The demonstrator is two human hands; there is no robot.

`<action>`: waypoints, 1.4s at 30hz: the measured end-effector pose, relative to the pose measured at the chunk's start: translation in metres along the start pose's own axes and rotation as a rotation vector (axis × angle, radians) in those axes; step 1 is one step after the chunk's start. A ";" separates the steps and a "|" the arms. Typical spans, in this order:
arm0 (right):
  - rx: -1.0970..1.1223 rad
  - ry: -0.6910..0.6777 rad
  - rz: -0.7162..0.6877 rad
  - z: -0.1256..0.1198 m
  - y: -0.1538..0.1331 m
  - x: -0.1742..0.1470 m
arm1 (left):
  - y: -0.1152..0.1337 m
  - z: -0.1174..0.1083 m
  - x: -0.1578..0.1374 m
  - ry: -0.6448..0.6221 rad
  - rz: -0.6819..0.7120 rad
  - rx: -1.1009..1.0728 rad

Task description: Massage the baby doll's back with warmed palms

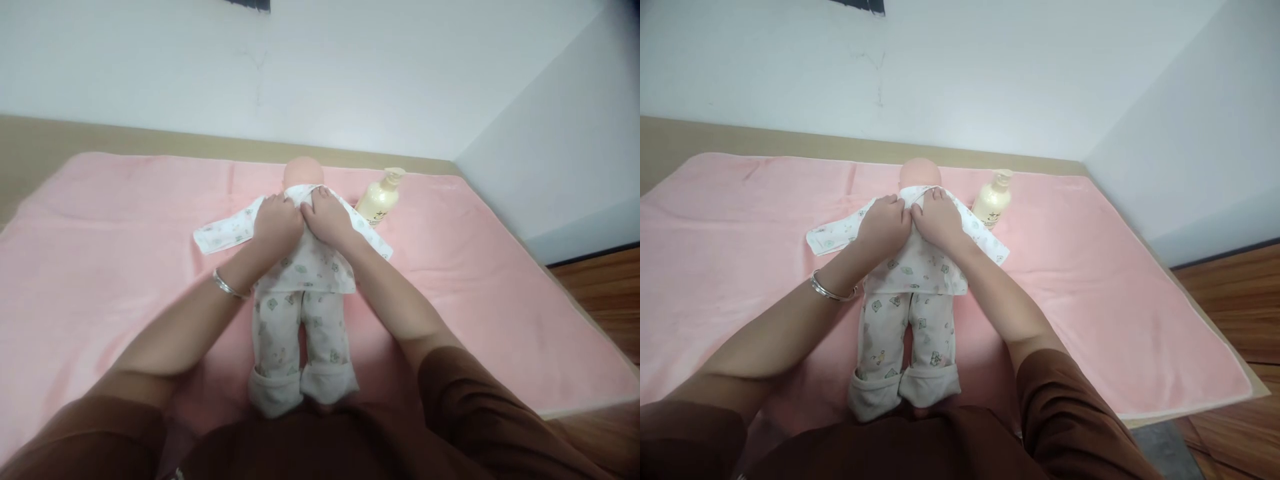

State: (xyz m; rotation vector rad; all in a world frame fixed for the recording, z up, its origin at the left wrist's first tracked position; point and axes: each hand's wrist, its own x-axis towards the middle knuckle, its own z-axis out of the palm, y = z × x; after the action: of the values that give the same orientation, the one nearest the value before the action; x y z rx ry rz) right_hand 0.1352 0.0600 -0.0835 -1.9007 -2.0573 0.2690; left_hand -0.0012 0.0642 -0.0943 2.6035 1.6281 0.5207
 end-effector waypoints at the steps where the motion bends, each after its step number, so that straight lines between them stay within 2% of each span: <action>1: -0.005 0.002 -0.005 0.001 0.002 0.002 | 0.002 0.000 -0.002 0.008 0.025 0.012; 5: -0.058 -0.008 -0.044 0.001 0.004 0.001 | -0.003 0.009 0.000 0.017 0.032 -0.056; 9: -0.235 -0.002 -0.063 -0.002 -0.010 -0.014 | -0.015 0.023 0.011 0.025 0.016 -0.140; 14: -0.391 -0.030 -0.108 -0.009 -0.031 -0.039 | -0.020 0.032 0.017 0.069 -0.119 -0.279; 18: -0.262 -0.072 -0.080 -0.017 -0.022 -0.028 | -0.018 0.033 0.014 0.128 -0.162 -0.325; 21: -0.103 -0.094 -0.056 -0.012 -0.010 -0.010 | -0.017 0.034 0.013 0.131 -0.153 -0.335; 26: -0.091 0.128 -0.004 0.017 -0.002 0.000 | -0.016 0.031 0.011 0.103 -0.156 -0.316; 30: -0.077 0.159 -0.019 0.029 0.000 -0.001 | -0.016 0.029 0.012 0.099 -0.139 -0.305; 35: -0.071 0.152 -0.025 0.024 0.003 0.000 | -0.008 0.021 0.006 0.076 -0.129 -0.206; 39: -0.050 0.058 -0.074 0.011 0.009 0.001 | 0.011 0.014 -0.009 0.082 -0.018 -0.052; 42: -0.059 0.011 -0.103 0.000 0.010 -0.002 | 0.016 0.012 -0.012 0.095 0.024 -0.072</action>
State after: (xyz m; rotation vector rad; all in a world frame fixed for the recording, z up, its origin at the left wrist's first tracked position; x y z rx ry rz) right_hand 0.1444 0.0590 -0.0872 -1.8185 -2.1703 0.1747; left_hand 0.0115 0.0484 -0.1059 2.5863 1.5746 0.7013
